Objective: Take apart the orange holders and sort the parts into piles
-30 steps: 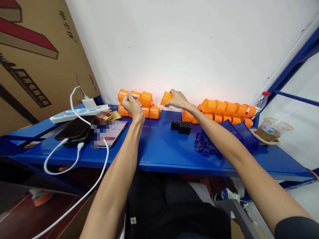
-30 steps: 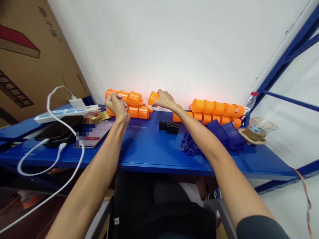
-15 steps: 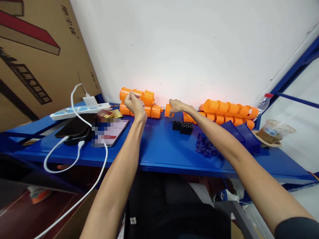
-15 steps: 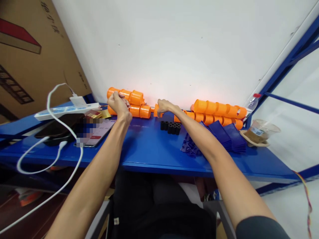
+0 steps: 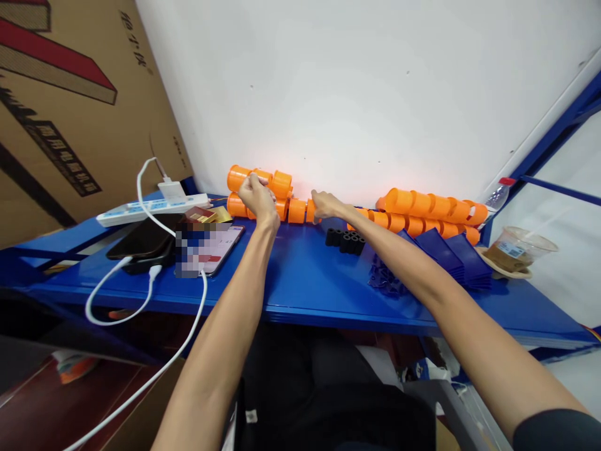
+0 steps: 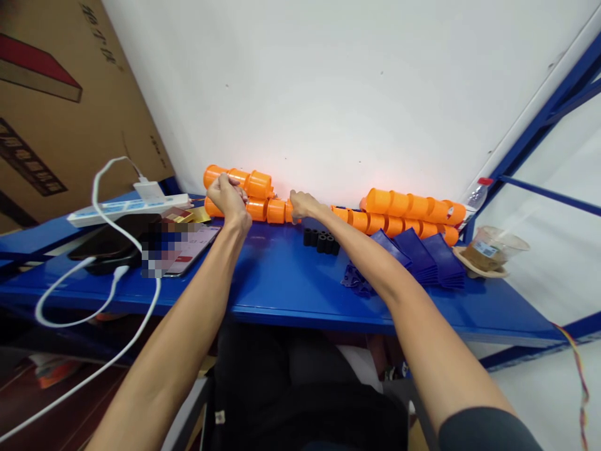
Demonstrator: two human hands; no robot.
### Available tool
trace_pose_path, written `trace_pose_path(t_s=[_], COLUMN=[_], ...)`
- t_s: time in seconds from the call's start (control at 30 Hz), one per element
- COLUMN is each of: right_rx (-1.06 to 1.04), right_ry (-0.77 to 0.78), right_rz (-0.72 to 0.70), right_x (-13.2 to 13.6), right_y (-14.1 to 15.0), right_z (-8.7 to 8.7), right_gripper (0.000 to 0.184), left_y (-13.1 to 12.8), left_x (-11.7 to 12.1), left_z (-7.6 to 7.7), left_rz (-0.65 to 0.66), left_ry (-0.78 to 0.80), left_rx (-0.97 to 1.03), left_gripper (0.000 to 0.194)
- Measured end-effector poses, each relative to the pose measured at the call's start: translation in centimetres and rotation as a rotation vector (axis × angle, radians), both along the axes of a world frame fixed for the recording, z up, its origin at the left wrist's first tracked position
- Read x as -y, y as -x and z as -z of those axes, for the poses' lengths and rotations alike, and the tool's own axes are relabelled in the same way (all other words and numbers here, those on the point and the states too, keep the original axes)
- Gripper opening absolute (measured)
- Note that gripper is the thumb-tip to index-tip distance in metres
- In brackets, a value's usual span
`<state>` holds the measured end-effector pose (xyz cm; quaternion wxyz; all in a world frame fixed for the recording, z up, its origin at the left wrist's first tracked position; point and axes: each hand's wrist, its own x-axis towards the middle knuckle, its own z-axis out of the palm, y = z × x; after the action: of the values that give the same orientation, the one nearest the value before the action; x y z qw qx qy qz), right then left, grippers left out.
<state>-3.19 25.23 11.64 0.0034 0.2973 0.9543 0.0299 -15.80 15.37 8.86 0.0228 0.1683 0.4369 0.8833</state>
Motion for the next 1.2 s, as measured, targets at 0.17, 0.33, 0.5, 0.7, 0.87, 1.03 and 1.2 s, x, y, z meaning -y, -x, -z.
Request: trace_pose_path(t_s=[0.17,0.33,0.5,0.7,0.87,1.03,1.2], right_rx=[-0.025,-0.015,-0.157,0.057,0.204,0.225,0.055], right_ry=[0.000,0.025,0.006,0.018,0.053,0.043,0.018], right_rz=[-0.006,0.004,0.015,0.090,0.138,0.124,0.072], right_x=[0.3,0.7,-1.3,-3.8,-3.9,-3.9,-4.1], right_y=[-0.1,-0.2,-2.7,-8.1,-10.2,-10.3,-10.8], right_z=[0.6,0.0,-4.1,-7.6,-4.8,-1.9,-3.4], right_gripper=[0.078,0.077,0.062,0.071,0.079,0.051,0.048], left_y=[-0.1,-0.3,-1.0,-1.3,-1.6,-2.4,-3.1], left_x=[0.0,0.2,0.6,0.9,1.1,1.4,1.3], left_z=[0.0,-0.1,-0.8,-1.3,-1.4,-1.3,-1.1], left_rz=[0.009,0.039,0.034,0.050,0.082,0.205,0.407], left_ry=[-0.008,-0.021,-0.062,-0.074,-0.071,-0.039,0.036], left_rx=[0.021,0.009,0.114,0.137,0.123,0.068,-0.035], left_gripper=[0.031,0.036,0.032,0.037,0.040,0.038,0.031])
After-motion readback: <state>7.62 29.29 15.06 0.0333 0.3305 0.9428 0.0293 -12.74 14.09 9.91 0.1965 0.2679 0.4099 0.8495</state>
